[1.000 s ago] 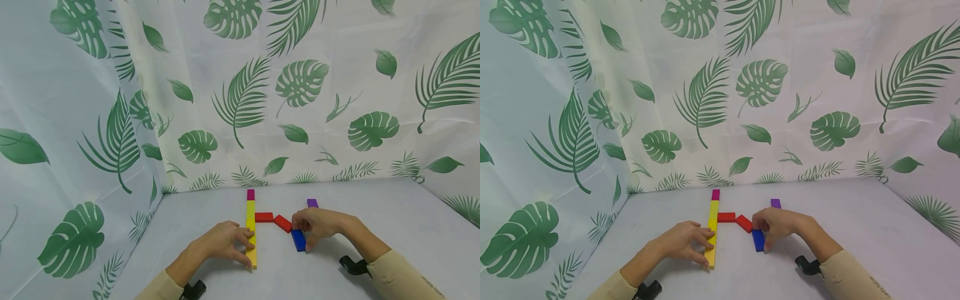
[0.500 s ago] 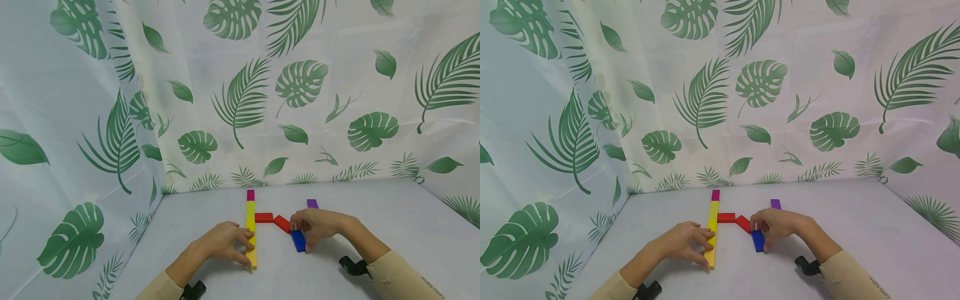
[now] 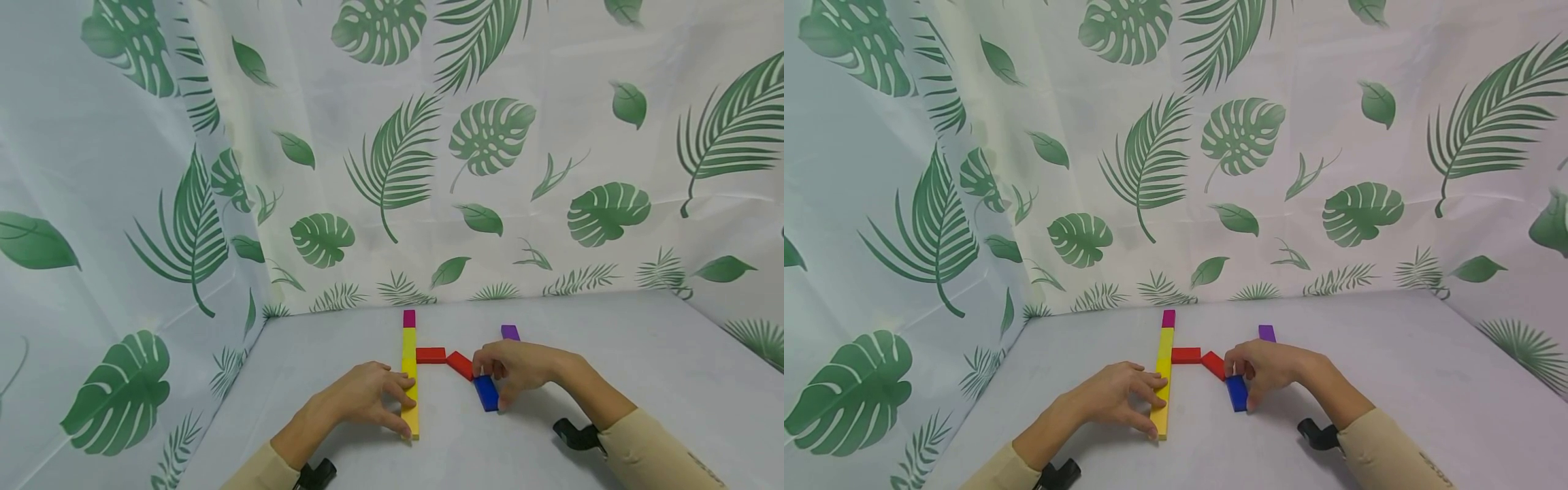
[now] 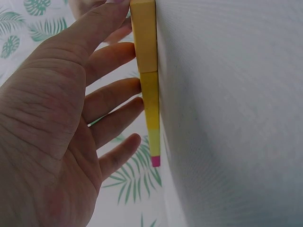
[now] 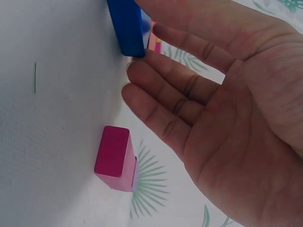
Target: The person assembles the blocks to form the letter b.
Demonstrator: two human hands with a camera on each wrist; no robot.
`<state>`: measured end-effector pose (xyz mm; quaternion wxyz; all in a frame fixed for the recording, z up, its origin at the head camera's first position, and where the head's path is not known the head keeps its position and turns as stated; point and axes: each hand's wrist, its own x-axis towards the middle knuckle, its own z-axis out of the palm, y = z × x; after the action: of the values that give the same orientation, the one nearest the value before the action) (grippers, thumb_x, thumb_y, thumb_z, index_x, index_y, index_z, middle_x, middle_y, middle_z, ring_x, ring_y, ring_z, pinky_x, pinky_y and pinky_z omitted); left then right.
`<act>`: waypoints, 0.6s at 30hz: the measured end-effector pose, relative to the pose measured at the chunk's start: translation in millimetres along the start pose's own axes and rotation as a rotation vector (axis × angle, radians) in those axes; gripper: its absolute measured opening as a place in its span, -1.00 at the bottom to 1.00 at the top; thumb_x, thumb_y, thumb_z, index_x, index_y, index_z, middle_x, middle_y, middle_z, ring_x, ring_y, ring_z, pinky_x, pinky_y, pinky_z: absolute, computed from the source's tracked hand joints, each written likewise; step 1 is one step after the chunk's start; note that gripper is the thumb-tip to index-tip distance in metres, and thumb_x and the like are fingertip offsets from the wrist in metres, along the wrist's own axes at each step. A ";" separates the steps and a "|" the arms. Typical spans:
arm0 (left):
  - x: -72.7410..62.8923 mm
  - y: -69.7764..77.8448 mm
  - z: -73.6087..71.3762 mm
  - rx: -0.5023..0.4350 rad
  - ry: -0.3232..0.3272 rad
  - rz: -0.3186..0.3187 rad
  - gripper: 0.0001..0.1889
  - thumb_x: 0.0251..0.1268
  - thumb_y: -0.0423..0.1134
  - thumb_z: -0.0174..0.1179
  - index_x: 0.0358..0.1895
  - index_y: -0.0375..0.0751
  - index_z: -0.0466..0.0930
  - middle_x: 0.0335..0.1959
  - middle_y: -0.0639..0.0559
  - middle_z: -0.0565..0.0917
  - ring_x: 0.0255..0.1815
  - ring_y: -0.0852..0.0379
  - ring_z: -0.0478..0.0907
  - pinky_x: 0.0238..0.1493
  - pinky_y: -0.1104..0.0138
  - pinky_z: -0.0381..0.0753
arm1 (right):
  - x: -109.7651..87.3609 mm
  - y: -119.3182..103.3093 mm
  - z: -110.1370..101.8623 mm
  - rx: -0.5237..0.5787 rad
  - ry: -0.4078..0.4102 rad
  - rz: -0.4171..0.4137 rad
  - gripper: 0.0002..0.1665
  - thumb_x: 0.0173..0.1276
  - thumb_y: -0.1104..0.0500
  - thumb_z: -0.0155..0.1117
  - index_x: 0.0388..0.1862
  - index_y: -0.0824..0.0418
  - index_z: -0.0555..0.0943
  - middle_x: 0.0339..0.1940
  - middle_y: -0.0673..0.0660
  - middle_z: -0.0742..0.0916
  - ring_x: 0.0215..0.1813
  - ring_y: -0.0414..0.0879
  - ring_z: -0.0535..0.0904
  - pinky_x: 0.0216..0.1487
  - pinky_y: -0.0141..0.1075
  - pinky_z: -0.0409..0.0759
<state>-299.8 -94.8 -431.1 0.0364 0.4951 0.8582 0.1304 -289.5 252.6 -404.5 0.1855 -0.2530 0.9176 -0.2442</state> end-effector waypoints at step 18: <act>-0.1 0.1 0.5 0.006 -0.001 0.000 -0.45 0.08 0.44 0.39 0.06 0.27 0.82 0.29 0.18 0.68 0.37 0.33 0.57 0.44 0.17 0.54 | 1.2 0.5 1.7 0.015 0.005 0.001 -0.43 -0.03 0.09 0.78 -0.06 -0.12 0.66 -0.16 -0.10 0.68 -0.02 -0.07 0.58 -0.05 -0.21 0.63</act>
<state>-299.6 -94.7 -431.5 0.0354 0.4953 0.8586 0.1273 -289.8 251.7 -406.4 0.1852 -0.2505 0.9163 -0.2516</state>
